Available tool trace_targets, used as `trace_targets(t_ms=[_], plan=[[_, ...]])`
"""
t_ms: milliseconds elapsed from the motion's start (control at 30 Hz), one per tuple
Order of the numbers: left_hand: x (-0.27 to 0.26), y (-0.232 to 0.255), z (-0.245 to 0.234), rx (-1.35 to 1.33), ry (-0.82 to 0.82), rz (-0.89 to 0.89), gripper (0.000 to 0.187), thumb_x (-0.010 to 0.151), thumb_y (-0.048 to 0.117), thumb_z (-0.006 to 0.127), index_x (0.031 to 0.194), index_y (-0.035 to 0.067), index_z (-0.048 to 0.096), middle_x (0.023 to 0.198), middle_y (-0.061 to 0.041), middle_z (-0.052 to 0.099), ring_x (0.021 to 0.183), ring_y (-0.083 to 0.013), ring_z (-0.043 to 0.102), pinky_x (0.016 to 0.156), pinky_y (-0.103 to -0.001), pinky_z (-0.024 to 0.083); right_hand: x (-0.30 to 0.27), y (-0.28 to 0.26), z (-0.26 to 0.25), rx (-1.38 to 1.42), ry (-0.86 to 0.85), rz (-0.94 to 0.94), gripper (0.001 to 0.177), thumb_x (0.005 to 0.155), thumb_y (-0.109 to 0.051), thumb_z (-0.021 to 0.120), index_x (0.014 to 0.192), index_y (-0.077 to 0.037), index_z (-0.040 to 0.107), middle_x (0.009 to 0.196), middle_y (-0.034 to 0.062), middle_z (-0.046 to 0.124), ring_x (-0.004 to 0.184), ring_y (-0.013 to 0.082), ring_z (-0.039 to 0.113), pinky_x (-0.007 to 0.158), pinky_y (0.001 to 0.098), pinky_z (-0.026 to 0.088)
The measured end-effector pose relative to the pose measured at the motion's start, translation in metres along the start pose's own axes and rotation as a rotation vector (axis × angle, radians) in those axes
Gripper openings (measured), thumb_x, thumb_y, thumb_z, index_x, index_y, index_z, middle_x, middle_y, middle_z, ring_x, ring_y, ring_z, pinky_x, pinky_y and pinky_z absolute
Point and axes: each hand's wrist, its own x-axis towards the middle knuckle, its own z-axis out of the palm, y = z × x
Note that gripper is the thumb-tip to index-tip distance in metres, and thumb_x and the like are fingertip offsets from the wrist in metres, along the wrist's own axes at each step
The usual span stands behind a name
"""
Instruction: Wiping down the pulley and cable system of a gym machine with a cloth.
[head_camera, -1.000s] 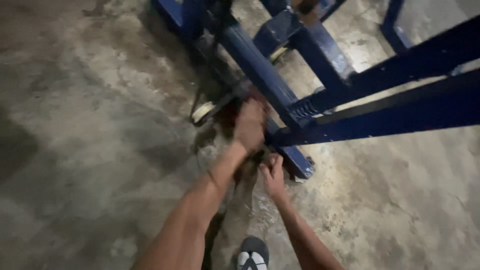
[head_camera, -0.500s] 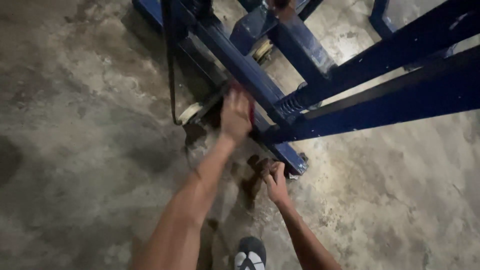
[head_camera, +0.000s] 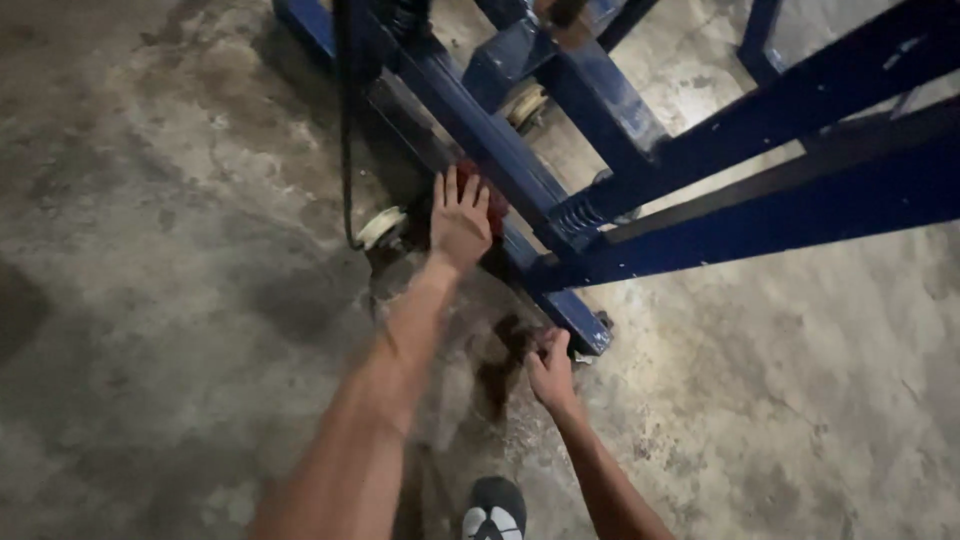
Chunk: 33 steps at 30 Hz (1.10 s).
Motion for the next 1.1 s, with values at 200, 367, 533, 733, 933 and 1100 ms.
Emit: trace_targets(t_ms=[200,367,533,733,933,1100], plan=[[-0.058,0.074,0.026,-0.182,-0.019,0.245,0.06,0.081,0.025,0.058,0.135,-0.001,0.061,0.149,-0.02,0.05,0.148,-0.045,0.03,0.122,-0.053,0.018,0.021,-0.002,0.01,0.01,0.003,-0.062,0.041,0.084,-0.014,0.061,0.117,-0.006,0.038,0.092,0.013,0.067,0.085,0.027,0.07,0.077,0.0379,0.054],[-0.027,0.006,-0.026,-0.313,0.023,0.186,0.048,0.089,0.028,0.051,0.128,0.006,0.067,0.149,-0.017,0.054,0.149,-0.0389,0.032,0.124,-0.051,0.019,0.026,-0.007,0.014,0.059,-0.071,-0.188,0.037,0.09,-0.017,0.061,0.113,-0.004,0.036,0.086,0.0116,0.057,0.076,0.027,0.059,0.072,0.0362,0.051],[0.01,-0.012,0.001,-0.079,-0.062,-0.1,0.046,0.098,0.026,0.04,0.14,0.018,0.058,0.157,-0.003,0.049,0.153,-0.0312,0.034,0.123,-0.045,0.022,-0.012,0.023,-0.004,-0.01,-0.084,-0.08,0.037,0.089,-0.014,0.062,0.113,-0.002,0.036,0.087,0.0155,0.051,0.074,0.0288,0.053,0.07,0.039,0.048],[-0.053,0.064,0.014,0.167,-0.202,0.122,0.063,0.101,0.029,0.049,0.161,0.008,0.042,0.166,-0.019,0.038,0.152,-0.044,0.019,0.124,-0.06,0.009,0.013,0.001,0.01,0.01,-0.102,-0.169,0.043,0.087,-0.012,0.06,0.123,0.001,0.04,0.095,0.0154,0.067,0.085,0.0295,0.064,0.076,0.0386,0.051],[-0.046,0.033,-0.011,-0.213,0.026,0.358,0.047,0.088,0.026,0.06,0.131,0.01,0.066,0.151,-0.013,0.051,0.153,-0.0476,0.026,0.125,-0.066,0.011,0.022,-0.036,0.008,0.107,-0.07,-0.148,0.035,0.091,-0.011,0.066,0.115,-0.004,0.043,0.099,0.0145,0.065,0.092,0.0274,0.069,0.081,0.0392,0.054],[-0.023,0.051,0.015,-0.135,0.03,0.172,0.045,0.095,0.027,0.059,0.134,0.005,0.065,0.146,-0.018,0.053,0.149,-0.0478,0.027,0.125,-0.062,0.013,-0.01,0.03,-0.009,0.44,-0.116,0.156,0.033,0.084,-0.003,0.052,0.111,-0.005,0.034,0.1,0.0105,0.052,0.102,0.0207,0.067,0.082,0.0383,0.061]])
